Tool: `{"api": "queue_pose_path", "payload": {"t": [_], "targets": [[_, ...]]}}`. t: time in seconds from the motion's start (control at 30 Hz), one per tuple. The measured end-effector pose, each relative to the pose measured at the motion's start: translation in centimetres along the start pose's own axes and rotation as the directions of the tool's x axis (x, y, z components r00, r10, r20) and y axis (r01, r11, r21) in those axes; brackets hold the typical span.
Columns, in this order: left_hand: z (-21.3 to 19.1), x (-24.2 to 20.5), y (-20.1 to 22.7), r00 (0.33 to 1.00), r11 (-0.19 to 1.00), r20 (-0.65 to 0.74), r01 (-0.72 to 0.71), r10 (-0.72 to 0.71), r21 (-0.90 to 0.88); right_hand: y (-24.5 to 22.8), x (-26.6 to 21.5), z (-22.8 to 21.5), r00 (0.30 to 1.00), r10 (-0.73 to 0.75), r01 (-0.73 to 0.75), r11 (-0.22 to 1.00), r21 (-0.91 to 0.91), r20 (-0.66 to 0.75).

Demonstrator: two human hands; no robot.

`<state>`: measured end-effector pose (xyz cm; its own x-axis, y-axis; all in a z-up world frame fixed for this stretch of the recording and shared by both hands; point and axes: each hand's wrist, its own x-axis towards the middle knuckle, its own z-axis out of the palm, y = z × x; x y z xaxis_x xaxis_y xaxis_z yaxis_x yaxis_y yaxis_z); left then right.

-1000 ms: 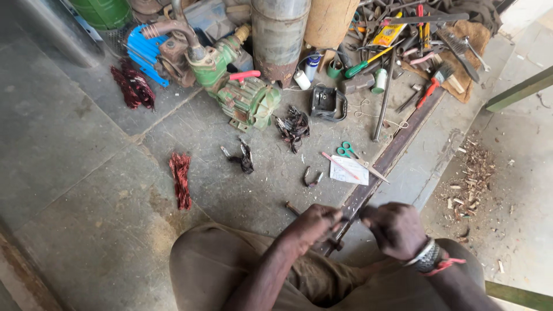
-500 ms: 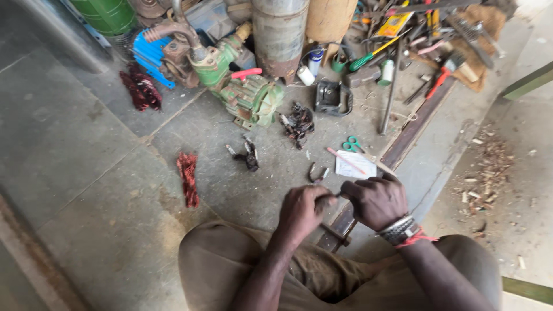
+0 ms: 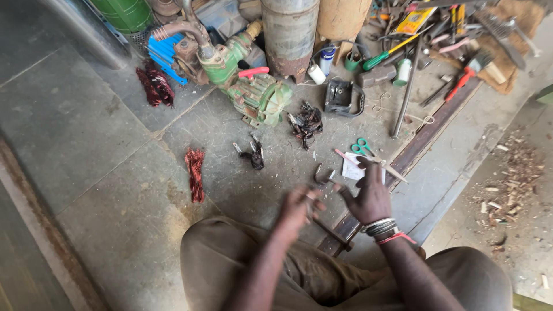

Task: The person sits on the floor and uses a pencil to mark a small piece of paper. They then pick up a bundle of black wires and begin twisting and manipulating them with their hands. The person continues to work on the wires, occasionally picking up and putting down other wire bundles.

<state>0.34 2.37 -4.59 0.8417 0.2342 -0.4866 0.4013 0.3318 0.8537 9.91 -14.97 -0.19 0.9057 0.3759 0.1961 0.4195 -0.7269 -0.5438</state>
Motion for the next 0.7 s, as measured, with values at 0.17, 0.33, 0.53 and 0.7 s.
{"api": "queue_pose_path", "payload": {"t": [0.17,0.33,0.53,0.7], "targets": [[-5.3,4.6,-1.8,0.969,0.992,-0.243,-0.076,0.05,-0.1,1.6,-2.2,2.6,0.793,-0.069,0.226,0.956,-0.187,0.605],[-3.9,5.0,-4.1,0.863,0.847,-0.433,0.011,0.261,0.532,3.0,-4.6,6.2,0.778,-0.131,0.336,0.913,-0.23,0.615],[-1.9,-1.5,0.5,0.903,0.537,-0.314,0.116,0.294,0.836,8.6,-2.0,6.3,0.841,-0.068,0.11,0.993,-0.048,0.536],[0.1,-6.6,0.4,0.959,0.113,0.099,-0.133,0.267,0.985,7.5,0.2,2.9,0.828,0.074,-0.522,0.465,0.715,0.556]]}}
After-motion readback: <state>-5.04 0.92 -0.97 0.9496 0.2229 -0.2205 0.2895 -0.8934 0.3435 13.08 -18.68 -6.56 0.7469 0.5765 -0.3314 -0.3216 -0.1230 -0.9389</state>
